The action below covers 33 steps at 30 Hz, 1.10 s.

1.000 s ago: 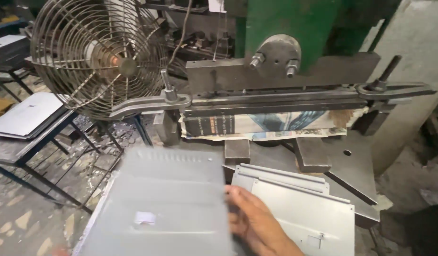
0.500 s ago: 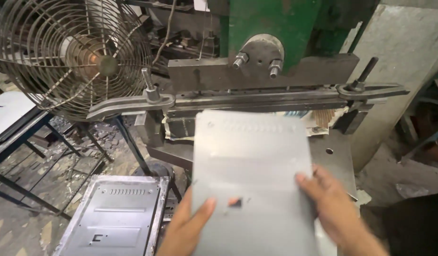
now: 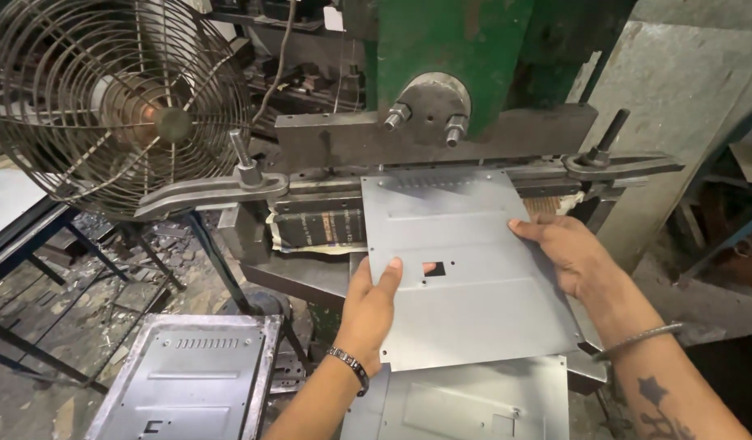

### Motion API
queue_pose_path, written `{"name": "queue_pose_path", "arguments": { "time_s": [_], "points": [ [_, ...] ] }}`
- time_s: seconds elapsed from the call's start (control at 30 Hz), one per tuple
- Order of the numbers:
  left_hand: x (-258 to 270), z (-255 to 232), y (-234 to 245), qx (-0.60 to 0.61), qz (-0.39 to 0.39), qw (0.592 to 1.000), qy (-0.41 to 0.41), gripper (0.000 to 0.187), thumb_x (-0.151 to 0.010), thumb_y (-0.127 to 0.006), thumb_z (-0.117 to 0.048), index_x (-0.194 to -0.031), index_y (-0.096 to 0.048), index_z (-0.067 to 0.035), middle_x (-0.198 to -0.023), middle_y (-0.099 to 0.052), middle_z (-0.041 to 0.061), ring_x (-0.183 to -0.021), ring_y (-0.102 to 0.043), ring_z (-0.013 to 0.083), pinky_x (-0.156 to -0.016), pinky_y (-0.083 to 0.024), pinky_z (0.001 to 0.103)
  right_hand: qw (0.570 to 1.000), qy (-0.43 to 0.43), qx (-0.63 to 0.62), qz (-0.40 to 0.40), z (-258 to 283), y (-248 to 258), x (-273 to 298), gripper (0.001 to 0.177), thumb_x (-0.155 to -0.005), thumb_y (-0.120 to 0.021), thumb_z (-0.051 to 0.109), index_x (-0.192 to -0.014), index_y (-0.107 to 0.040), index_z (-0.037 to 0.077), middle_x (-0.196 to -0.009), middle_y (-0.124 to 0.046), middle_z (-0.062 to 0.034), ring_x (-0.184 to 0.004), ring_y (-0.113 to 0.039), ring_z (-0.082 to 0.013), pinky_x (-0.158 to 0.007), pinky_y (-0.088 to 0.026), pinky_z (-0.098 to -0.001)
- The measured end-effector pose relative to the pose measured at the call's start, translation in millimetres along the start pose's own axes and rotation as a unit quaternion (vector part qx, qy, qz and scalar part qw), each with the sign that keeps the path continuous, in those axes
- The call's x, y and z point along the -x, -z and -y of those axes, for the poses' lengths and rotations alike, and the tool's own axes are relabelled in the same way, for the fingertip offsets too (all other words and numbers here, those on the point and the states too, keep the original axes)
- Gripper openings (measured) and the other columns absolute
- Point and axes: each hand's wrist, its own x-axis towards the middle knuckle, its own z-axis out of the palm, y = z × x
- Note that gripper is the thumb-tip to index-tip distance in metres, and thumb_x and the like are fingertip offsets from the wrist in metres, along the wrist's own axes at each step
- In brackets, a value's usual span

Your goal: Using a manual bending machine to shape metal enclosure panels.

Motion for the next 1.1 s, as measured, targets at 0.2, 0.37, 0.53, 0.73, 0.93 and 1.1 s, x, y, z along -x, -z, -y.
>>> {"name": "queue_pose_path", "arguments": {
  "time_s": [0.2, 0.37, 0.53, 0.73, 0.93, 1.1],
  "points": [
    [3.8, -3.9, -4.3, 0.017, 0.002, 1.000, 0.018, 0.037, -0.101, -0.048, -0.026, -0.132, -0.051, -0.006, -0.118, -0.078, 0.011, -0.105, -0.070, 0.0195, -0.088, -0.059, 0.036, 1.000, 0.005, 0.009, -0.025, 0.5, -0.2, 2.9, 0.031, -0.091, -0.071, 0.018, -0.115, -0.068, -0.003, -0.103, -0.074, -0.0123, -0.085, -0.071, -0.0228, -0.076, -0.059, -0.0401],
    [-1.7, 13.4, 14.2, 0.049, 0.012, 0.998, 0.026, 0.049, -0.096, -0.058, -0.029, -0.137, -0.054, -0.003, -0.126, -0.070, 0.013, -0.110, -0.070, 0.0223, -0.090, -0.059, 0.039, 0.998, 0.060, 0.032, 0.012, -14.3, 6.6, -4.7, 0.035, -0.088, -0.074, 0.018, -0.118, -0.068, 0.000, -0.109, -0.074, -0.0077, -0.092, -0.070, -0.0164, -0.080, -0.056, -0.0327],
    [49.7, 21.1, 30.5, 0.095, 0.119, 0.988, 0.036, 0.067, -0.085, -0.071, -0.023, -0.145, -0.048, -0.004, -0.128, -0.067, 0.014, -0.113, -0.068, 0.0247, -0.094, -0.058, 0.040, 0.999, 0.011, 0.041, 0.016, -8.0, 19.3, 20.8, 0.039, -0.091, -0.071, 0.023, -0.119, -0.068, -0.004, -0.104, -0.075, -0.0135, -0.088, -0.070, -0.0215, -0.080, -0.056, -0.0379],
    [69.2, 96.7, 169.5, 0.023, 0.053, 0.997, 0.046, 0.073, -0.082, -0.071, -0.007, -0.151, -0.046, -0.007, -0.133, -0.068, 0.016, -0.113, -0.067, 0.0257, -0.090, -0.055, 0.039, 0.955, -0.057, 0.286, 0.047, -47.8, 12.6, 130.8, 0.040, -0.092, -0.072, 0.039, -0.111, -0.074, 0.004, -0.100, -0.076, -0.0141, -0.088, -0.073, -0.0225, -0.076, -0.061, -0.0403],
    [92.4, -44.6, 144.4, -0.065, -0.130, 0.987, -0.071, 0.042, -0.095, -0.061, -0.023, -0.125, -0.066, 0.006, -0.109, -0.077, 0.017, -0.095, -0.072, 0.0222, -0.083, -0.055, 0.037, 0.739, 0.413, 0.520, -0.114, -19.1, -20.4, 219.9, 0.056, -0.082, -0.074, 0.048, -0.117, -0.069, 0.005, -0.115, -0.074, -0.0156, -0.106, -0.072, -0.0280, -0.089, -0.058, -0.0435],
    [98.2, -96.1, 94.4, -0.304, 0.002, 0.933, -0.192, 0.033, -0.098, -0.063, -0.025, -0.113, -0.072, 0.003, -0.092, -0.078, 0.010, -0.082, -0.069, 0.0144, -0.073, -0.057, 0.032, 0.550, 0.651, 0.496, -0.166, -25.9, -61.2, 239.6, 0.077, -0.075, -0.068, 0.058, -0.121, -0.063, -0.004, -0.115, -0.074, -0.0222, -0.108, -0.071, -0.0330, -0.094, -0.053, -0.0482]
  ]
}}
